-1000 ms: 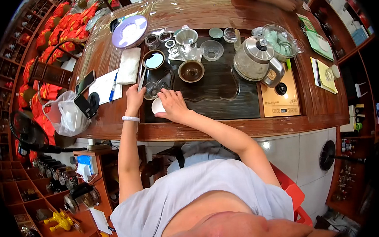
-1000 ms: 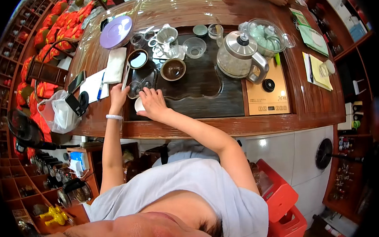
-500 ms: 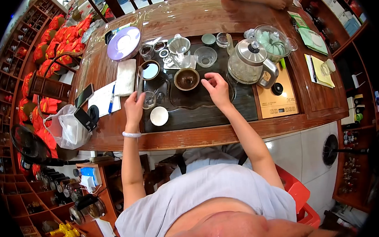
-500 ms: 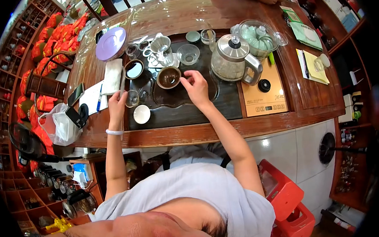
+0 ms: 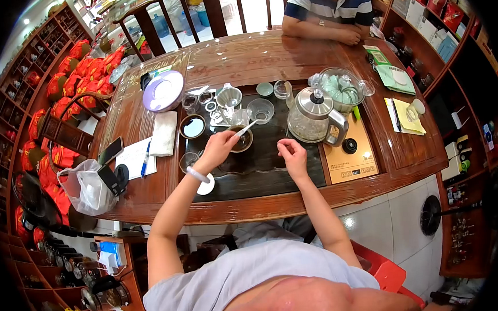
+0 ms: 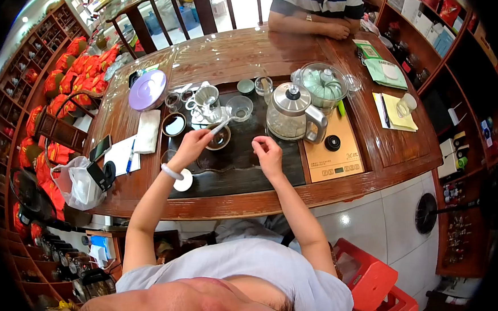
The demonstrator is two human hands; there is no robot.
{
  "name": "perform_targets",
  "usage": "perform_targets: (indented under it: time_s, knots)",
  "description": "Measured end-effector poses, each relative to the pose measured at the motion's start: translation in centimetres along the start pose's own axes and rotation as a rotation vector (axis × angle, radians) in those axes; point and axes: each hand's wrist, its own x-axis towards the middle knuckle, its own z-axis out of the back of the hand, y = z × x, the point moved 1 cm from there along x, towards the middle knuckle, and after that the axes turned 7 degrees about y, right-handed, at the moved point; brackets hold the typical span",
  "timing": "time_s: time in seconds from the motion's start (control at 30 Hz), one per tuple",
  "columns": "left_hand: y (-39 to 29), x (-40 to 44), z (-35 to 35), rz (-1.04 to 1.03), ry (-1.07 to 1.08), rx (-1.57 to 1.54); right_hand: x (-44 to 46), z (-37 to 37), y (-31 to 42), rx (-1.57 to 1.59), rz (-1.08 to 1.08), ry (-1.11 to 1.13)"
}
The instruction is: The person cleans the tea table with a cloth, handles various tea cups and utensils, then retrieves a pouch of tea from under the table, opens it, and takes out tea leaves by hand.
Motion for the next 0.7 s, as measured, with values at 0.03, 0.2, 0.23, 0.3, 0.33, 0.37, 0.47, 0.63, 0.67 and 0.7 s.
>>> perform_targets:
  time_s: [0.03,0.2,0.23,0.3,0.33,0.37,0.47,0.63,0.67,0.7]
  knots:
    - [-0.5,0.4,-0.3,-0.063,-0.070,0.151,0.1,0.1,0.1,0.056,0.000,-0.007]
    - [-1.6,2.3,-1.4,-0.139,-0.097,0.682,0.4,0.5,0.1,0.103,0.026,-0.047]
    - [-1.8,2.6,-1.5,-0.170,-0.095,0.704,0.4,0.5,0.3,0.111,0.024,-0.060]
    - [-2.0,3.1,-1.7,-0.184,-0.071,0.766,0.2,0.5,0.3,0.116,0.018,-0.062]
    - [-2.0,3.4,-1.8,-0.208,-0.057,0.822,0.2,0.6,0.3,0.128,0.015,-0.060]
    - [-2.1,3.7,-2.0,-0.234,-0.046,0.880,0.3,0.6,0.4,0.141,0.016,-0.058]
    - [-3.6,4.3,-2.0,-0.240,0.004,0.952,0.3,0.7,0.6,0.161,0.024,-0.065]
    - [-4.4,6.5,-3.5,-0.220,0.088,1.110,0.3,0.7,0.8,0.156,0.036,-0.067]
    - [-4.3,7.0,-4.1,-0.253,0.093,1.122,0.3,0.8,0.9,0.136,0.036,-0.068]
    - [-4.5,7.2,-4.4,-0.287,0.099,1.134,0.4,0.8,0.9,0.136,0.038,-0.067]
